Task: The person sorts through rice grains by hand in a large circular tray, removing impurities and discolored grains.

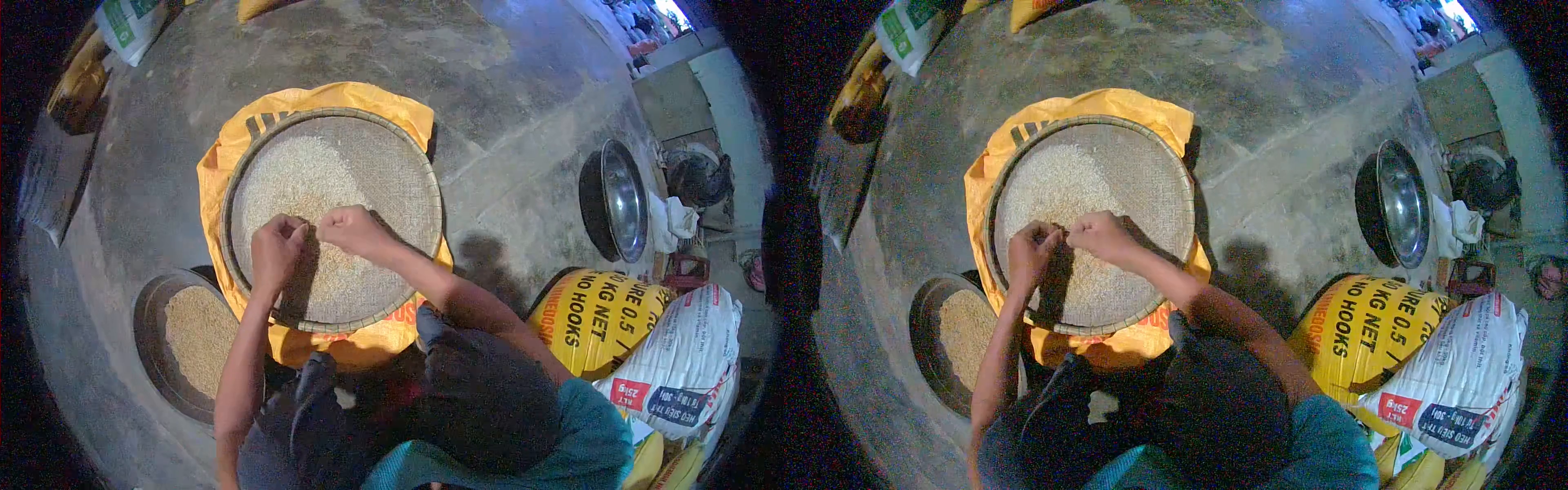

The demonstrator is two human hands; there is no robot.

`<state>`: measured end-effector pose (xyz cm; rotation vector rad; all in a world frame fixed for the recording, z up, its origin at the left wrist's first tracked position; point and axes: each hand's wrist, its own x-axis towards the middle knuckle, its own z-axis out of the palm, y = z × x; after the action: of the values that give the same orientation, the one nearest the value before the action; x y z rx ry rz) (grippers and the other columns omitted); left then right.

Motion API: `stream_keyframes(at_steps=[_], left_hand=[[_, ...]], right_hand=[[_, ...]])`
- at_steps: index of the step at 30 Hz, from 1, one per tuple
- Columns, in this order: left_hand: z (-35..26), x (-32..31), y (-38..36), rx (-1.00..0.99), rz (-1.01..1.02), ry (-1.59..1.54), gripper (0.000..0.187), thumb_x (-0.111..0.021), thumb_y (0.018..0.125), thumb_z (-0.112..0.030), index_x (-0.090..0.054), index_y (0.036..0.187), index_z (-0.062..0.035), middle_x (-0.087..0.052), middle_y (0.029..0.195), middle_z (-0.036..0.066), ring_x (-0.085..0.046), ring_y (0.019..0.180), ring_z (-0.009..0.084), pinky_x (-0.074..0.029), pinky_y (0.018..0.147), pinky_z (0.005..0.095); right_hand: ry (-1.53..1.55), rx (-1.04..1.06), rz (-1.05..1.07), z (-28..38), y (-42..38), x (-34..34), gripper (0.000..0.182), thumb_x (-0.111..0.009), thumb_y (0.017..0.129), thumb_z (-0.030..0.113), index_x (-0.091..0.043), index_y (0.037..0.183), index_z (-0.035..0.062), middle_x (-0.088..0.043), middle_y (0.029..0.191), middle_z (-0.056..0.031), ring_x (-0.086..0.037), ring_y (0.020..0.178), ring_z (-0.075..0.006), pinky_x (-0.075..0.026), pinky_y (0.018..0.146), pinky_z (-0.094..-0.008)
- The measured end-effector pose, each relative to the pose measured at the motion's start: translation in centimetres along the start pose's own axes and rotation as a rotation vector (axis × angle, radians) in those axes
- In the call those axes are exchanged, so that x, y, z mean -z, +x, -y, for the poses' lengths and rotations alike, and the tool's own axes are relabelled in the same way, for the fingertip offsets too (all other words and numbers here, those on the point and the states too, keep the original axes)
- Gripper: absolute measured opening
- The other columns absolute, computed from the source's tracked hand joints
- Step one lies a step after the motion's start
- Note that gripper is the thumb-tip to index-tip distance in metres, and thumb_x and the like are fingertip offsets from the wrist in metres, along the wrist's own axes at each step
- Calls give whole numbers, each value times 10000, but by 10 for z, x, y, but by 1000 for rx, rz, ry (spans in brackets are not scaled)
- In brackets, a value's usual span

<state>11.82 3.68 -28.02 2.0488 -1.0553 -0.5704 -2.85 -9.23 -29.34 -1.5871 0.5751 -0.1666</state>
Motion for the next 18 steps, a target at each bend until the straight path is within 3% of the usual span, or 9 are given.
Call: stream_keyframes(at_steps=[1,2,5,7,8,10,14,17,18], left_hand=[[4,0,1,48,5,-202,162,-658,858,-168,-663,846,-6,-667,721,83,-628,654,214,-491,631,345],[8,1,3,45,7,-200,162,-658,858,-168,-663,846,-6,-667,721,83,-628,654,214,-491,631,345],[12,5,8,348,53,-592,142,-606,870,-145,-611,809,-16,-598,707,38,-541,613,140,-452,581,299],[4,13,3,325,141,-927,120,-563,879,-150,-561,817,-48,-569,726,44,-514,600,139,-437,558,279],[1,16,2,327,138,-924,120,-563,879,-150,-561,817,-48,-569,726,44,-514,600,139,-437,558,279],[-3,17,0,465,200,-1042,125,-516,890,-153,-534,822,-50,-557,727,51,-522,612,140,-451,566,281],[-3,14,0,488,196,-1090,100,-501,892,-136,-516,828,-60,-550,721,51,-524,608,142,-464,564,290],[11,9,0,414,212,-1080,93,-495,890,-130,-508,821,-69,-544,716,48,-522,604,144,-464,558,295],[11,10,0,406,217,-1052,101,-492,899,-159,-476,833,-85,-506,714,44,-501,623,149,-449,568,296]], right_hand=[[327,-203,116,0,0,5,227,-597,872,228,-602,803,12,-551,622,-13,-554,593,-124,-457,543,-298],[329,-202,113,-1,-1,9,227,-597,872,228,-602,803,12,-551,622,-13,-554,593,-124,-457,543,-298],[637,-182,181,0,-5,12,208,-615,859,224,-606,828,19,-537,608,-16,-548,582,-130,-463,553,-301],[-304,161,-137,6,-11,-3,175,-609,809,200,-632,836,29,-635,702,-168,-641,642,-260,-490,595,-418],[-299,162,-134,4,-14,-7,175,-609,809,200,-632,836,29,-635,702,-168,-641,642,-260,-490,595,-418],[-656,175,-113,1,-19,-13,192,-635,802,231,-637,833,42,-649,740,-177,-649,696,-342,-496,637,-458],[-632,194,-101,-6,-15,-18,213,-654,801,257,-643,850,50,-648,769,-199,-626,744,-406,-494,675,-484],[-553,228,-143,-4,-14,-15,189,-628,808,230,-639,842,44,-653,717,-159,-638,663,-333,-495,620,-443],[-321,120,-107,0,-13,-12,171,-611,808,210,-637,823,42,-646,694,-123,-625,629,-280,-489,590,-416]])
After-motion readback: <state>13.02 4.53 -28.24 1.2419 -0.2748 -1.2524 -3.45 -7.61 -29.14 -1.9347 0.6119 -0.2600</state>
